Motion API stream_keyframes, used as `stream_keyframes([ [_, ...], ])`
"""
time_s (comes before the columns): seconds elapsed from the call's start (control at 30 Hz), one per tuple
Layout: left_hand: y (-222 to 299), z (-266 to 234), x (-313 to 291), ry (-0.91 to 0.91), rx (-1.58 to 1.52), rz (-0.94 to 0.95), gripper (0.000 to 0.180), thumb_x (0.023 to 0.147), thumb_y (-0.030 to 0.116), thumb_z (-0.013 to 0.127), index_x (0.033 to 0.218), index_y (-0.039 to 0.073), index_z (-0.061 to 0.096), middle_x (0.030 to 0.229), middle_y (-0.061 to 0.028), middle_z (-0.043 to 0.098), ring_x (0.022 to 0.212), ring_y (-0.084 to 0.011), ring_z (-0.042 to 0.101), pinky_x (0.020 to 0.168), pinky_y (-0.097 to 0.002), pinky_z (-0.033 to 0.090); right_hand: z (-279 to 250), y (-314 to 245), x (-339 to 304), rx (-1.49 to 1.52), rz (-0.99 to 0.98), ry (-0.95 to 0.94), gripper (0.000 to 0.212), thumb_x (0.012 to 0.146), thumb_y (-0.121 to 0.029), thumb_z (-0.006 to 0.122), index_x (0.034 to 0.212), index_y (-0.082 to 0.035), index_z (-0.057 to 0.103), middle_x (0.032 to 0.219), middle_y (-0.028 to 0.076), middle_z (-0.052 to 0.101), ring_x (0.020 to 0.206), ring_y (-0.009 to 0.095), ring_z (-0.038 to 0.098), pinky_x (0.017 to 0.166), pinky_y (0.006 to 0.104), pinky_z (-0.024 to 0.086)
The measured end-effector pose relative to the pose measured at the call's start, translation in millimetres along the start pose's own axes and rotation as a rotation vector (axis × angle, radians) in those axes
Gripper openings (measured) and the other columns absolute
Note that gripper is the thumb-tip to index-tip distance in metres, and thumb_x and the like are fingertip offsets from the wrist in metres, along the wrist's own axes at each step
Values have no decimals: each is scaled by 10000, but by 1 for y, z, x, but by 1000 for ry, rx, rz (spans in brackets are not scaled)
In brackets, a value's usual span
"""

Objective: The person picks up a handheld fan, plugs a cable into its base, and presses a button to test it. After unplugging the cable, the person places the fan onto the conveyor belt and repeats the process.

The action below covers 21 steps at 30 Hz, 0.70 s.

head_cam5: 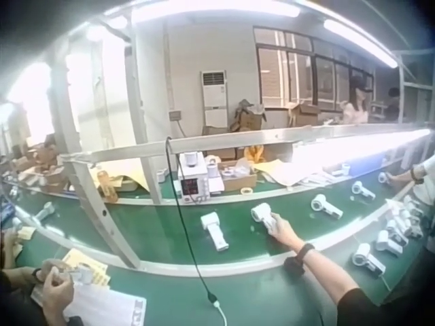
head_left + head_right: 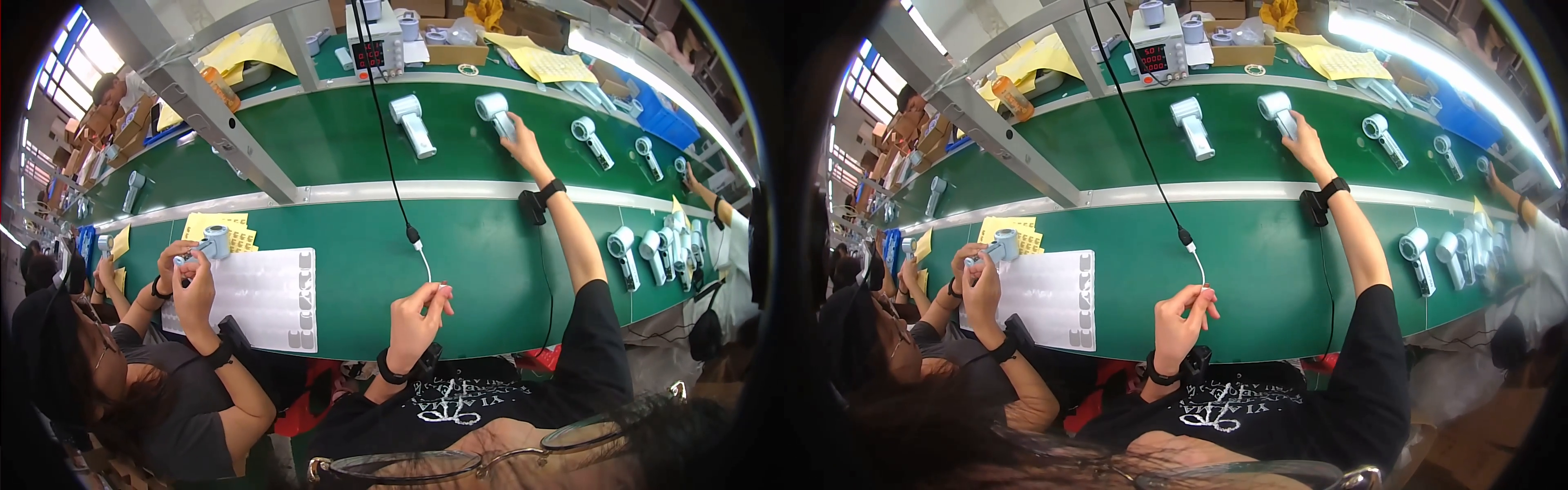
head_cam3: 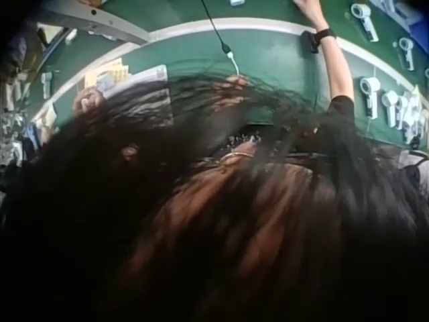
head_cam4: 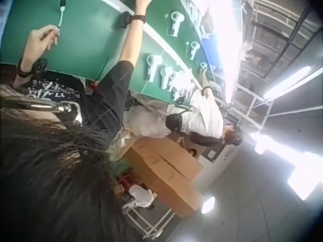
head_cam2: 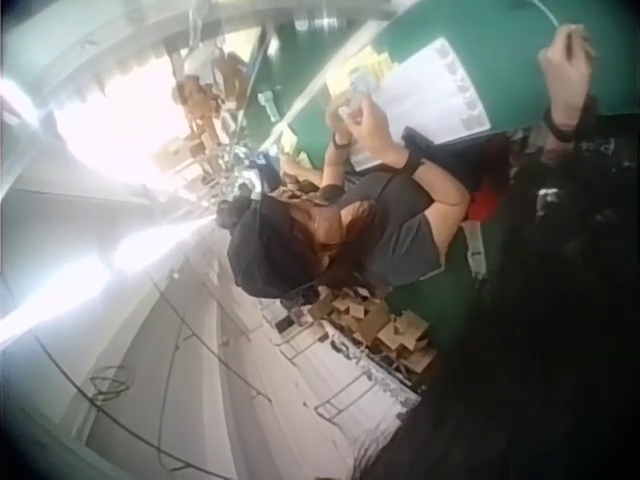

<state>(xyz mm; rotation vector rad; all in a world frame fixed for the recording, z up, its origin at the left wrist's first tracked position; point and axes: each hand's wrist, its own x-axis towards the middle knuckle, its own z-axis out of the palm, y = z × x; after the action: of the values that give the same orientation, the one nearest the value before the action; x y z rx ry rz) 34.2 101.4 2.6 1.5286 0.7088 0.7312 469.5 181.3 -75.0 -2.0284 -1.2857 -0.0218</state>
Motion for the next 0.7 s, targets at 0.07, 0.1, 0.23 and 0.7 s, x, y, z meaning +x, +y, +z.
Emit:
stream_keyframes([
  [0.07, -1, -3, 2, 25, 11, 3, 175, 937, 78, 572, 837, -53, 629, 617, -59, 636, 450, -61, 503, 427, -210, 375, 16, 6, 10, -94, -85, 17, 576, 825, -214, 677, 1297, 7, 430, 1145, 252, 575, 1032, 371, 578, 904, 475, 453],
  [0.1, -2, -4, 3, 31, 12, 6, 175, 937, 78, 572, 837, -53, 629, 617, -59, 636, 450, -61, 503, 427, -210, 375, 22, 3, 15, -265, -131, 103, 582, 833, -254, 672, 1292, 17, 437, 1187, 261, 552, 1087, 393, 538, 939, 497, 417],
  [0.23, -4, -3, 5, 60, 11, -2, 177, 940, 80, 570, 835, -51, 625, 615, -56, 632, 455, -60, 504, 427, -211, 377, 66, -41, 31, -447, -159, 195, 688, 862, -463, 614, 1264, 74, 464, 1340, 289, 440, 1284, 446, 356, 1057, 552, 277],
  [0.7, 0, -4, 3, 78, 35, 30, 178, 950, 93, 562, 850, -40, 626, 615, -48, 628, 464, -58, 503, 435, -209, 385, 40, -163, -27, -21, -113, -164, 616, 744, -168, 712, 1263, -17, 415, 1290, 233, 477, 1001, 343, 593, 750, 464, 515],
])
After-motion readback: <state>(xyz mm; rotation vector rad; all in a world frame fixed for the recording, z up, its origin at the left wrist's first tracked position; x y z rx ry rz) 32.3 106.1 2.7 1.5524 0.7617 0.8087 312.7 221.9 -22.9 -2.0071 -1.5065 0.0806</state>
